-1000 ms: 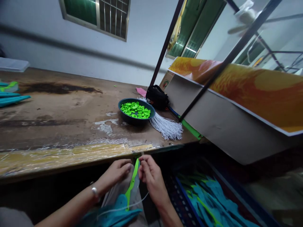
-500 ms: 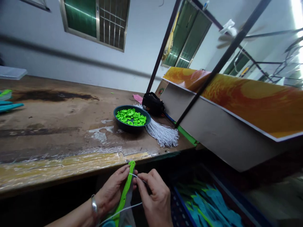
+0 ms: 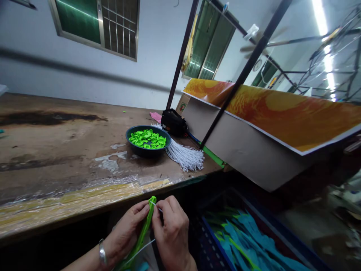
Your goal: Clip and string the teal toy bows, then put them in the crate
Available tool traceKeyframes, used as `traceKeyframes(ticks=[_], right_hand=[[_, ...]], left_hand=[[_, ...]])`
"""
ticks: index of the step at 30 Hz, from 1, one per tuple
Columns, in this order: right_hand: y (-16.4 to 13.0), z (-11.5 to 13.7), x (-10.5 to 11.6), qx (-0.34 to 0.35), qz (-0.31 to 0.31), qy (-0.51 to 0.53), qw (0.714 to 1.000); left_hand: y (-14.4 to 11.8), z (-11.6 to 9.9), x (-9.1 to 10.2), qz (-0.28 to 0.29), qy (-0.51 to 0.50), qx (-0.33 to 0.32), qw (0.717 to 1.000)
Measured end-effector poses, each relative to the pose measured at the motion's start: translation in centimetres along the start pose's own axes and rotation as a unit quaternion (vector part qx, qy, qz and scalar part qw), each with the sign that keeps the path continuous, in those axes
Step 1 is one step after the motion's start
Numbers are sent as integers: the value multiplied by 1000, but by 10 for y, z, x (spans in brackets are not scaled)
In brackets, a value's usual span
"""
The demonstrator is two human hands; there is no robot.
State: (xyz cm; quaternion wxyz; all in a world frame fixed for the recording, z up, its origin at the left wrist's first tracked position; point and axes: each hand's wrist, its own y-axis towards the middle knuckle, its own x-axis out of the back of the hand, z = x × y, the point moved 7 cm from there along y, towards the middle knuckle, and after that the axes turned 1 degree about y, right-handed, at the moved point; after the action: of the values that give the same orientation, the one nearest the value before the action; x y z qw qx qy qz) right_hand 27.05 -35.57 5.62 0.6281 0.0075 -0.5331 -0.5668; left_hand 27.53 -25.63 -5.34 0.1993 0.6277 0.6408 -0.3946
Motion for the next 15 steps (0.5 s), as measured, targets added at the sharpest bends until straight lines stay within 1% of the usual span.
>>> traceKeyframes(ticks=[4, 10, 15], right_hand=[[-1, -3, -2, -7, -1, 1, 1000], [-2, -2, 0, -2, -22, 10, 1000], [-4, -3, -3, -7, -14, 8, 1000]], left_hand=[[-1, 0, -2, -1, -2, -1, 1000], [-2, 1, -3, 0, -1, -1, 1000], [-2, 0, -3, -2, -1, 3, 1000]])
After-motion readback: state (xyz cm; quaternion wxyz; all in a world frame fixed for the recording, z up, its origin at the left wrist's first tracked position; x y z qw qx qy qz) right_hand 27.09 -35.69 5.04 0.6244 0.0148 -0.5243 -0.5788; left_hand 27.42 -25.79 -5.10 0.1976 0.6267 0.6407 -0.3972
